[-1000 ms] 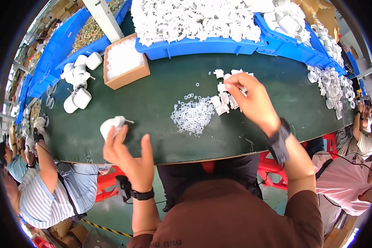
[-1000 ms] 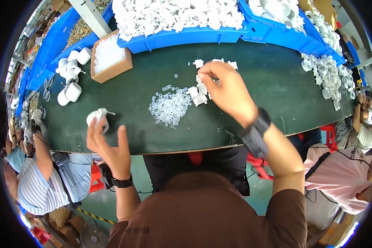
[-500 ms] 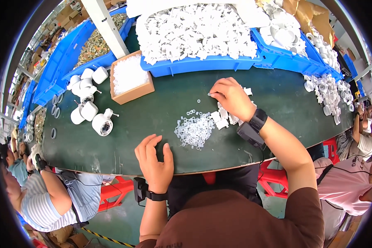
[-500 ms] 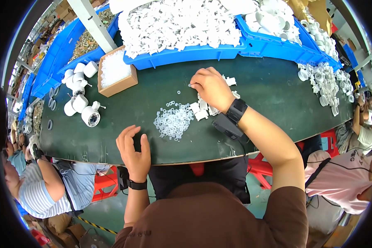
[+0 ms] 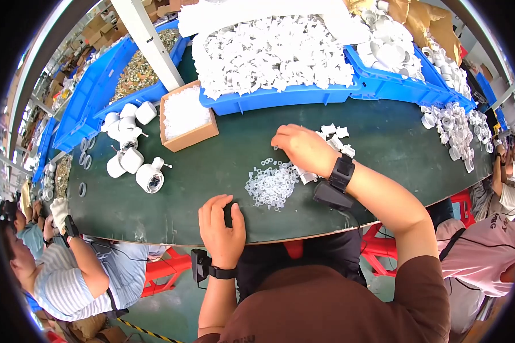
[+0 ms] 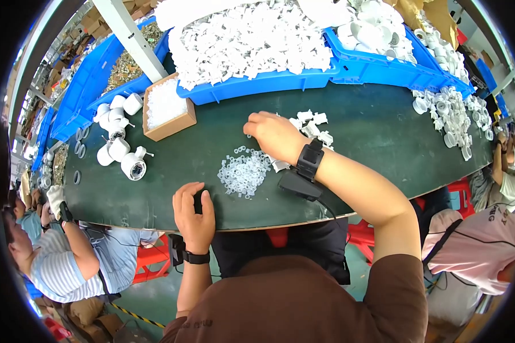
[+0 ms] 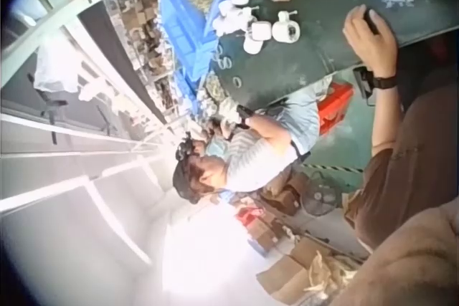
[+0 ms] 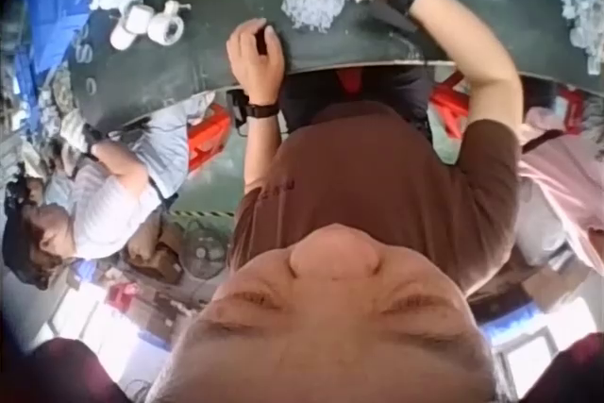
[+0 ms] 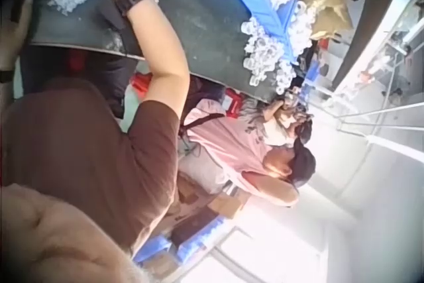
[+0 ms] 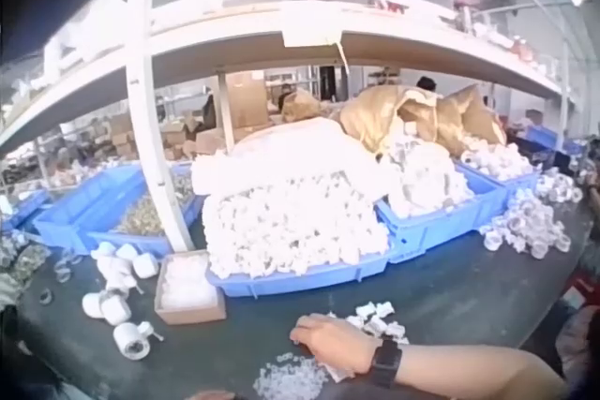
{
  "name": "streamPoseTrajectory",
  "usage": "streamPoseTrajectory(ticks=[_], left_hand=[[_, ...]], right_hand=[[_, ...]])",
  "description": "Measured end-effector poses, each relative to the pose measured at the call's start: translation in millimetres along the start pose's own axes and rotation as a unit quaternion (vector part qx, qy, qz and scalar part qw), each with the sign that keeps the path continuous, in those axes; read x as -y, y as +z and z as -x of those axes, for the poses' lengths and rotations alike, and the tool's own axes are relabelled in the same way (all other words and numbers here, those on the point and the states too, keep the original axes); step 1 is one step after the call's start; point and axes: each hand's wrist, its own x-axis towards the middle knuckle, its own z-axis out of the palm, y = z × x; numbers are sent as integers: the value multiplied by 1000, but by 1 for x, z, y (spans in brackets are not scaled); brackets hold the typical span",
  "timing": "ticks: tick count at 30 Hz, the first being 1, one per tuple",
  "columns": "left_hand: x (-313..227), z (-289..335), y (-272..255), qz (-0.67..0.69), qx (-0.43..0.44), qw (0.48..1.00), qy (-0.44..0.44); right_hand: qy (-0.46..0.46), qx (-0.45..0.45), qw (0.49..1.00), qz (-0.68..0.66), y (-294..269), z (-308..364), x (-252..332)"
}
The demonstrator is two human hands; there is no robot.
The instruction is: The person picks up a camera housing and a small white component, then inserts the component into the housing. They then pick up a small white ring, fit it onto the assembly, and place the finished part on the table.
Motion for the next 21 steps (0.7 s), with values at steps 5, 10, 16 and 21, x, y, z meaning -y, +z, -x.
streamPoseTrajectory(ticks=[5, 10, 16, 21], left_hand=[[0, -1, 0, 4, 0, 1000, 2], [0, -2, -1, 9, -2, 1000, 1], [-5, -3, -3, 19, 10, 1000, 5], [1, -1, -1, 4, 5, 1000, 14]], right_hand=[[2, 67, 994, -90, -1, 0, 22], [52, 61, 979, -189, -25, 1, 29], [102, -3, 992, -74, -46, 16, -22], [79, 61, 992, -79, -34, 37, -31]])
